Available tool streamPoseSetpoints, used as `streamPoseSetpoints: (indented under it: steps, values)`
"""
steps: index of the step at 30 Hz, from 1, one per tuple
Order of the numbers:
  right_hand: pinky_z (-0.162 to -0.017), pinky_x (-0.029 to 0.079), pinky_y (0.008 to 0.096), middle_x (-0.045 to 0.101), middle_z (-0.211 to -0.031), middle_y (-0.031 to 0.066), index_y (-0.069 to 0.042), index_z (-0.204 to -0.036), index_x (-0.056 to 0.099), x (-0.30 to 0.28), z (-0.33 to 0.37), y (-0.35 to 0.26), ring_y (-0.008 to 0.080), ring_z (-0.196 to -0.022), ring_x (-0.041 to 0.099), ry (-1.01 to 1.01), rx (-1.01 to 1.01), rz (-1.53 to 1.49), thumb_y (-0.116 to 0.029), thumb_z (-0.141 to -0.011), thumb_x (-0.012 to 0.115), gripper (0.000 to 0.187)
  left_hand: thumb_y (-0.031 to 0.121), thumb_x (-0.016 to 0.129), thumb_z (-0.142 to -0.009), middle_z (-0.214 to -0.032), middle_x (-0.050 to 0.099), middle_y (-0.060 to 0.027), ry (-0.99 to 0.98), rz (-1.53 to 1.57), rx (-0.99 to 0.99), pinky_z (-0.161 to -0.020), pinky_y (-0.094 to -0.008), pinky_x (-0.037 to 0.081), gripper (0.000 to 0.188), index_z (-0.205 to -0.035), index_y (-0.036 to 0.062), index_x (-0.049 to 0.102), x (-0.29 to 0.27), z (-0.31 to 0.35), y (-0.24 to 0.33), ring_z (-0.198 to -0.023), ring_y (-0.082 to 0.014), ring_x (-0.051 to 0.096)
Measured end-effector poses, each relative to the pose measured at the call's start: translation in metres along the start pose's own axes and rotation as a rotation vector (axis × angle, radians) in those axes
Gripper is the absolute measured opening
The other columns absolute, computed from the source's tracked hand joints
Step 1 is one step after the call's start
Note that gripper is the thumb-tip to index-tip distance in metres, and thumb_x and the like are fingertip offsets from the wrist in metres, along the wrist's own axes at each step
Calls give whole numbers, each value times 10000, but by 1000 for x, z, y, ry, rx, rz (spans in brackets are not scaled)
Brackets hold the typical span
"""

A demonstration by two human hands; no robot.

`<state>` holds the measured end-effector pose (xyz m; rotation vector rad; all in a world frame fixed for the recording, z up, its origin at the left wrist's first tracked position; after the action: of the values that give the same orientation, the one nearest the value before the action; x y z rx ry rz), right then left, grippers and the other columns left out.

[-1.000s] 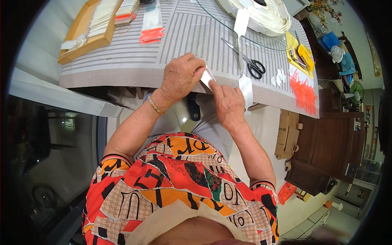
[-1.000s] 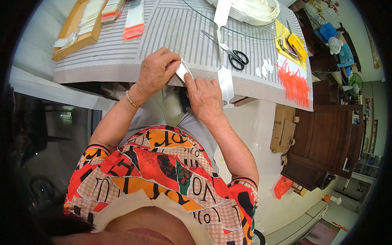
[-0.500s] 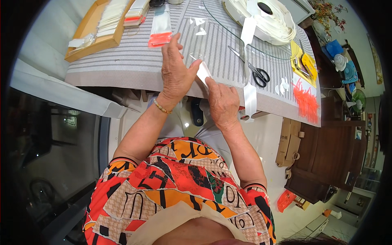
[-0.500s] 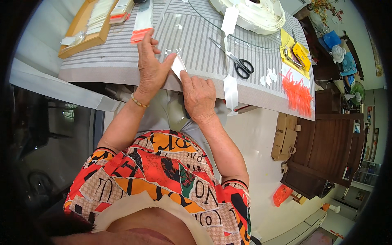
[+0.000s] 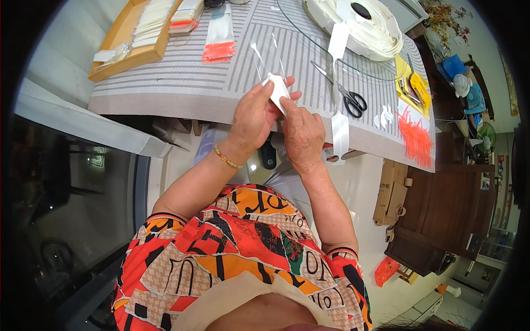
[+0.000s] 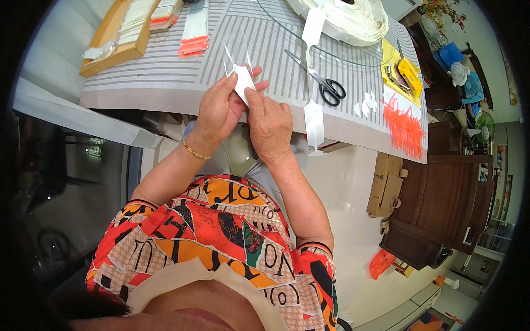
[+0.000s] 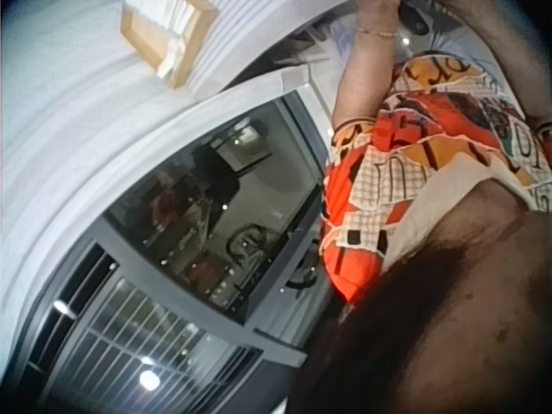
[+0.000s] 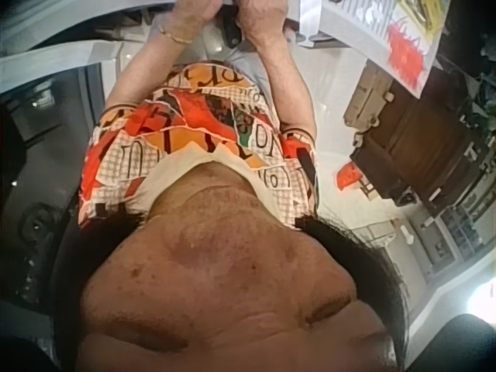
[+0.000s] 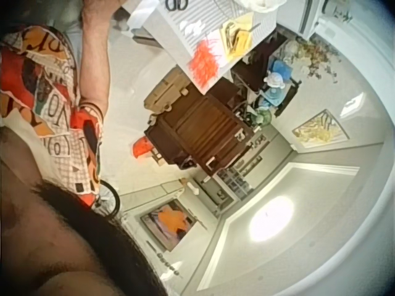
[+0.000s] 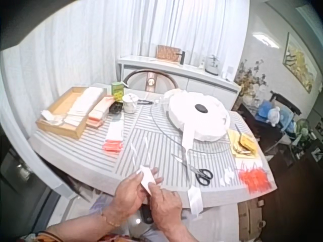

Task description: Folding and connecting white plastic strips to create a decorative chain.

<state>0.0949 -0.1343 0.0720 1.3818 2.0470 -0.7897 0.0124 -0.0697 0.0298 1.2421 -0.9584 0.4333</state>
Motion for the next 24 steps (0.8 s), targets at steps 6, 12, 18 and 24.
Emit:
streamPoseSetpoints:
  steps: [6, 12, 18, 24]
  values:
    - [-593, 385, 309, 514, -723, -1, -131, -1238, 607, -4, 8, 7, 163, -602, 464, 14, 11, -52, -34, -797, 669, 455, 205, 468, -1025, -1209, 635, -206, -15, -74, -110, -887, -381, 550, 369, -1276, -61, 513, -8, 6, -5, -1053, -310, 663]
    - [-582, 373, 315, 484, -723, 8, -111, -1226, 611, -10, 11, -13, 171, -600, 438, 11, -26, -38, -51, -812, 666, 422, 231, 489, -1018, -1189, 644, -212, 24, 45, -266, -867, -389, 559, 377, -1247, -65, 532, -8, -13, 0, -1047, -323, 671]
    - [-585, 405, 316, 521, -734, 14, -143, -1234, 622, -2, 19, -17, 180, -596, 483, -8, 21, -25, 7, -772, 666, 488, 223, 515, -1002, -1193, 640, -228, 81, 102, -274, -858, -406, 566, 373, -1232, -69, 535, -16, -10, -6, -1046, -342, 675]
    - [-589, 413, 320, 531, -746, 18, -148, -1246, 618, -3, 19, -16, 185, -604, 494, -7, 20, -21, 5, -769, 668, 503, 246, 483, -1021, -1262, 610, -217, 63, 43, -288, -954, -449, 530, 397, -1277, -57, 511, -13, -9, -4, -1113, -346, 637]
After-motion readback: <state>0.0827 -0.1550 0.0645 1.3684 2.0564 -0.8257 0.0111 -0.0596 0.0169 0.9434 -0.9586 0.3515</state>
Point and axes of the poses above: each hand's wrist, its own z-axis away from the middle knuckle, its own x-axis out of the palm, y = z × x, the point moved 8 cm from there along -z, towards the middle knuckle
